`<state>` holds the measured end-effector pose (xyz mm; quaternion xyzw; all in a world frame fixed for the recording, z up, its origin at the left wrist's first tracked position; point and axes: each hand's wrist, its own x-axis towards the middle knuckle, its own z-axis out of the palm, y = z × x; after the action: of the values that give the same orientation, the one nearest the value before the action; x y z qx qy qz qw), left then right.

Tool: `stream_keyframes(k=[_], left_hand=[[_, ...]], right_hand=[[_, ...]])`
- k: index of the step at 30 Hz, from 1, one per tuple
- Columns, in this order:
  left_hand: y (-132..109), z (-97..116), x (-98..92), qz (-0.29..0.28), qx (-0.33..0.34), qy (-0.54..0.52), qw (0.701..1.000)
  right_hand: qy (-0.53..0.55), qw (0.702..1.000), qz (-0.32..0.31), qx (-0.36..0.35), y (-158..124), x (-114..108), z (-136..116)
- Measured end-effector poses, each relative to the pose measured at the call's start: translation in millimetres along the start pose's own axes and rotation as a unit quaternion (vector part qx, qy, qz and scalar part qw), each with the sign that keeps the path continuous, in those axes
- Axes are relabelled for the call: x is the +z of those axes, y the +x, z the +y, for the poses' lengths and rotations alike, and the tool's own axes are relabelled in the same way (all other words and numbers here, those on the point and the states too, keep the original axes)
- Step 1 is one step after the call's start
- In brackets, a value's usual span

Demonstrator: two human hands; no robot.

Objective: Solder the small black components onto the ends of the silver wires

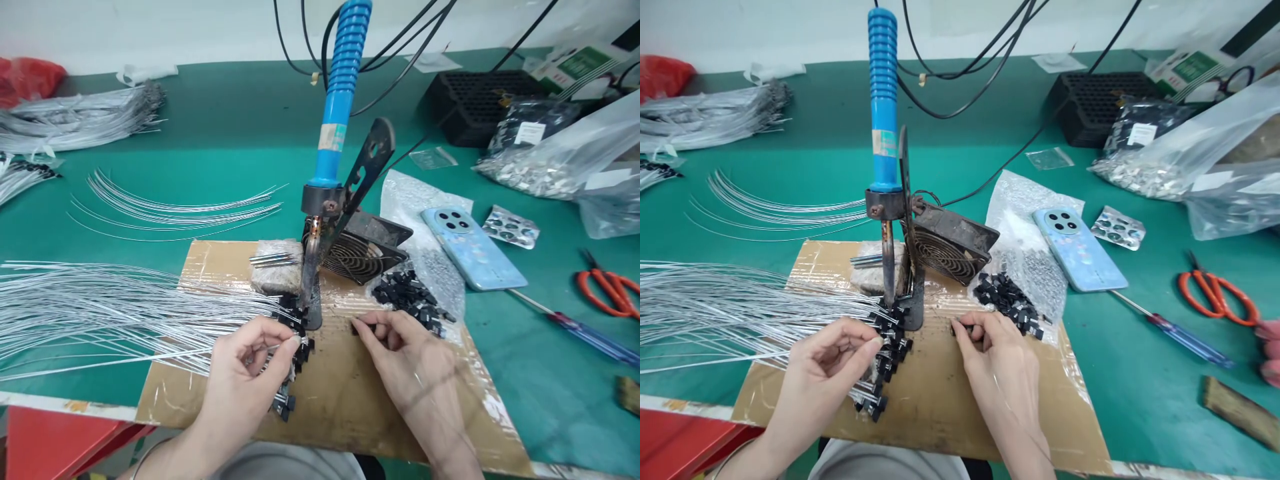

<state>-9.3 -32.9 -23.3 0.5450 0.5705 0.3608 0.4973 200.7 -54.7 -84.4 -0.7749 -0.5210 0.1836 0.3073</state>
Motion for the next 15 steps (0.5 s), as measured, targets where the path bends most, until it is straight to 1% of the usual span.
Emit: stream_keyframes(k=[5,7,9,11,15], left_hand=[[-1,-1,0.3,0.003,0.007,-0.007,1.000],[0,0,0.3,0.003,0.003,-0.007,1.000],[0,1,0.1,0.002,0.000,-0.006,1.000],[0,1,-0.2,0.000,-0.005,-0.001,1.000],[1,6,-1.4,-0.009,-0.023,0.014,1.000]], right_hand=[[0.028,0.999,-0.008,0.046,-8,0,1],[0.081,0.994,-0.003,0.070,-12,-2,-1],[0.161,0.982,0.013,0.097,-15,-4,-5],[0.222,0.969,0.017,0.107,-17,-6,-10],[0.295,0.950,-0.021,0.096,-19,-10,-22]])
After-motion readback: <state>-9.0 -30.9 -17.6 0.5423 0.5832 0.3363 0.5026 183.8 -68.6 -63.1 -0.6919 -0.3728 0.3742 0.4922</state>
